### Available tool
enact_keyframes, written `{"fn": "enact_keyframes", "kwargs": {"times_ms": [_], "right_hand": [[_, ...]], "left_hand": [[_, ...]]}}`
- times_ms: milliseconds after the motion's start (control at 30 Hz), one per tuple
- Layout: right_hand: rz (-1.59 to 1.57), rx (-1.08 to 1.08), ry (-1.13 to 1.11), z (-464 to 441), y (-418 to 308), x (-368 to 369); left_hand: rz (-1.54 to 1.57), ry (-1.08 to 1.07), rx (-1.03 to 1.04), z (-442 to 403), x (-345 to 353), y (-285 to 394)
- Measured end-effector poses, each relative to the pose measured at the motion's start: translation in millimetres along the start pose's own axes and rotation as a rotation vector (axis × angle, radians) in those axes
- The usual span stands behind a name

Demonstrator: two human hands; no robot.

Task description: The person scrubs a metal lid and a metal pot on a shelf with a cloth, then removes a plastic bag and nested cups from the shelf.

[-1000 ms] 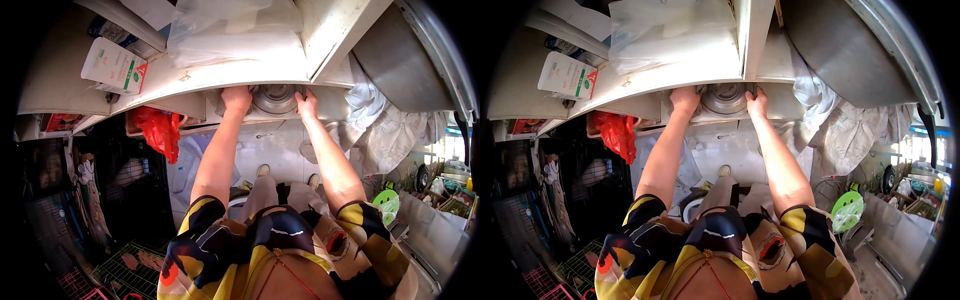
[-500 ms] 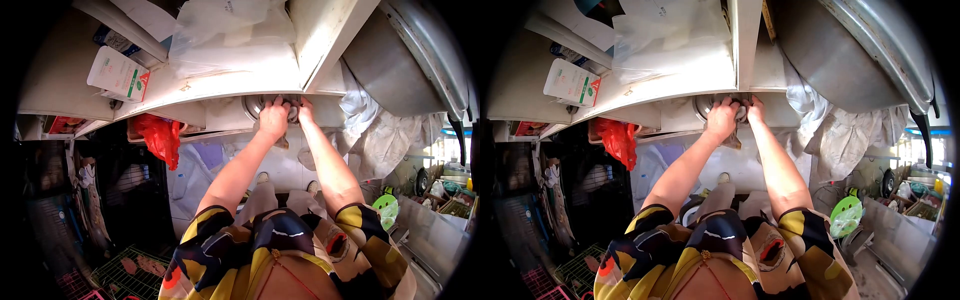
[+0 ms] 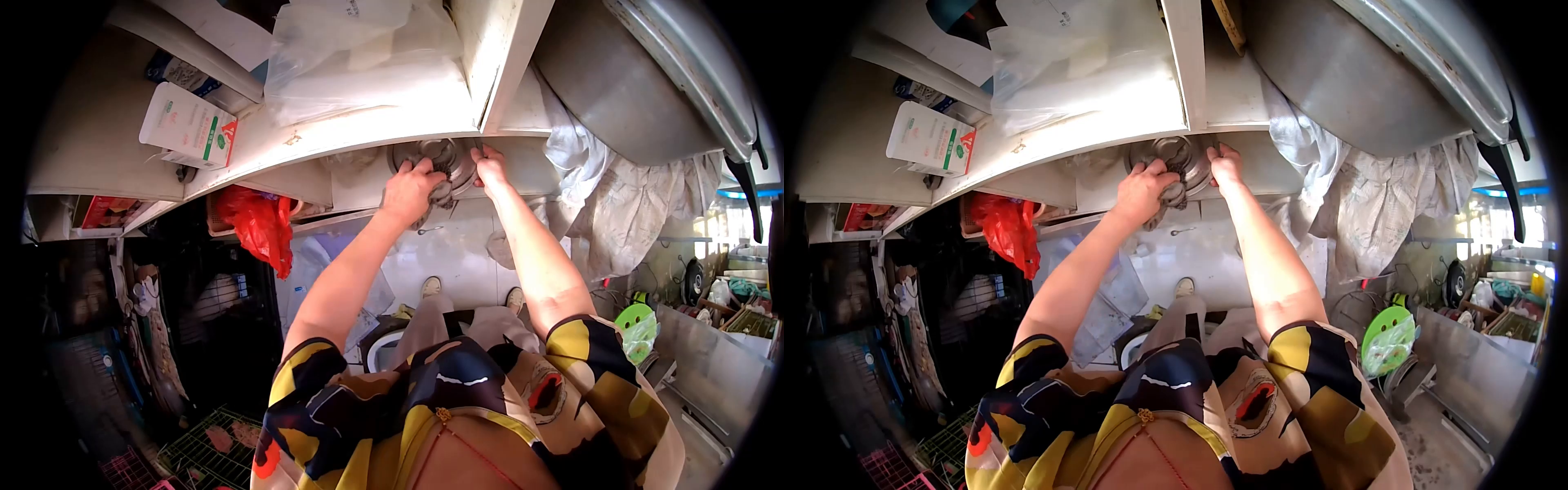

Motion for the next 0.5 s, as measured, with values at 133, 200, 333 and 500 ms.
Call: {"fn": "enact_keyframes", "kwargs": {"times_ms": [133,200,333,500], "right_hand": [[-0.056,0.147,0.005,2.7,1.3,-5.1],[-0.100,0.217,-0.022,5.9,4.5,-9.1],[-0.284,0.282,-0.046,15.0,5.5,-4.0],[-0.341,0.319,-0.089,9.2,10.7,-5.9]], "left_hand": [[0.023,-0.008,0.147,5.0,-1.4,5.5],[0.019,-0.022,0.196,-4.8,5.1,17.8],[-0.027,-0.039,0.169,-42.5,19.4,46.2],[0.041,-0.043,-0.063,-80.2,31.0,48.5]]}}
Point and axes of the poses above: each hand's wrist, its own z-axis away from the middle knuckle, its own x-axis out of the palm, y = z × x, the point moved 5 cm from there along -z, towards the middle knuckle, and after that the axes turned 5 degrees about -x, right-handed, at the moved point
